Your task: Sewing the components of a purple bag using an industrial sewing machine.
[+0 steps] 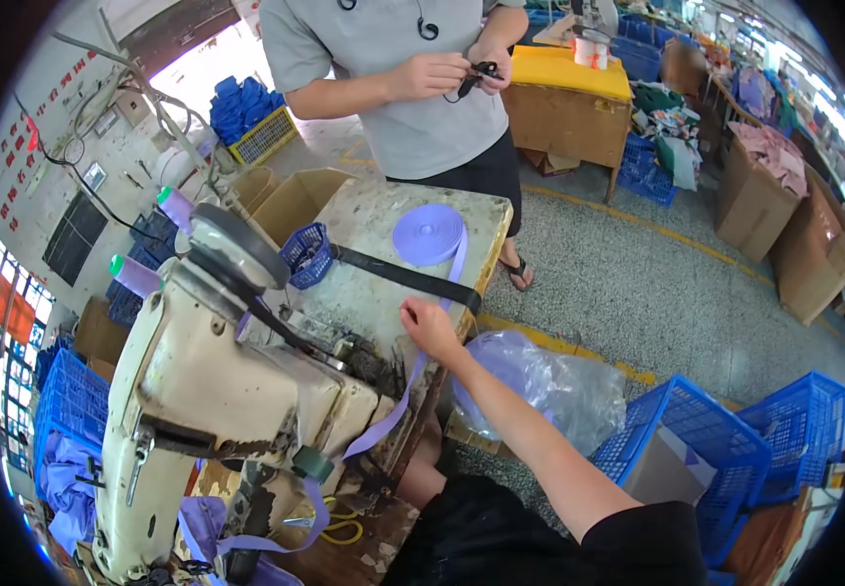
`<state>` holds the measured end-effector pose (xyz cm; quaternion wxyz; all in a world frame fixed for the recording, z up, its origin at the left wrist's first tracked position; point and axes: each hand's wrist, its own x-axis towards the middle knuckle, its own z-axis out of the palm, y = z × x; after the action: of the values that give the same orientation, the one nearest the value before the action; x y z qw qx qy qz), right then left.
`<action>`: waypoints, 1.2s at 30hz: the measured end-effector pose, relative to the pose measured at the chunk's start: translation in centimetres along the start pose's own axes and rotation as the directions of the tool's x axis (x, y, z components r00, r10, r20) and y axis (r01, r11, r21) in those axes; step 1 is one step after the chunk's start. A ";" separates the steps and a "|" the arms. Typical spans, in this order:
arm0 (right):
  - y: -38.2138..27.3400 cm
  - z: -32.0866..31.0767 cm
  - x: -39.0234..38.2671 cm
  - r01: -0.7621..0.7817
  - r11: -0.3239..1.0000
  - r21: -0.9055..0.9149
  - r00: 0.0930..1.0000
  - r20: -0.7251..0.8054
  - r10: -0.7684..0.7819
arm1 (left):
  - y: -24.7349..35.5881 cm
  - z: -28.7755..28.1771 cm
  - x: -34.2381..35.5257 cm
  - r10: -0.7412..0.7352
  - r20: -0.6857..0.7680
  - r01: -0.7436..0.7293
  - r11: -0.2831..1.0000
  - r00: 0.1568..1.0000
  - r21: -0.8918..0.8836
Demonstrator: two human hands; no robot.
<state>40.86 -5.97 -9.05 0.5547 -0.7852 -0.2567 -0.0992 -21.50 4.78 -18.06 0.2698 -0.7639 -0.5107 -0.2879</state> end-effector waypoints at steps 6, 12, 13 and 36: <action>-0.4 -0.6 0.0 0.016 1.000 0.021 1.000 0.027 -0.016 | -0.4 -2.1 -0.2 -0.002 0.030 0.001 0.999 1.000 0.037; -0.5 -0.8 0.4 -0.016 0.998 0.063 0.998 0.063 0.012 | 2.1 -0.7 0.8 -0.110 -0.091 0.095 0.983 0.990 -0.156; -0.5 -0.8 0.3 -0.019 0.998 0.063 0.998 0.060 0.015 | 2.5 -0.5 1.0 -0.123 -0.100 0.104 0.980 0.987 -0.170; -1.1 -1.4 0.1 -0.053 0.995 0.083 0.994 0.096 0.045 | 3.4 -0.3 1.9 -0.180 -0.156 0.138 0.959 0.971 -0.247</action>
<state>40.59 -6.91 -7.58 0.5772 -0.7708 -0.2669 -0.0375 -17.80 4.68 -16.90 0.1977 -0.7180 -0.5072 -0.4337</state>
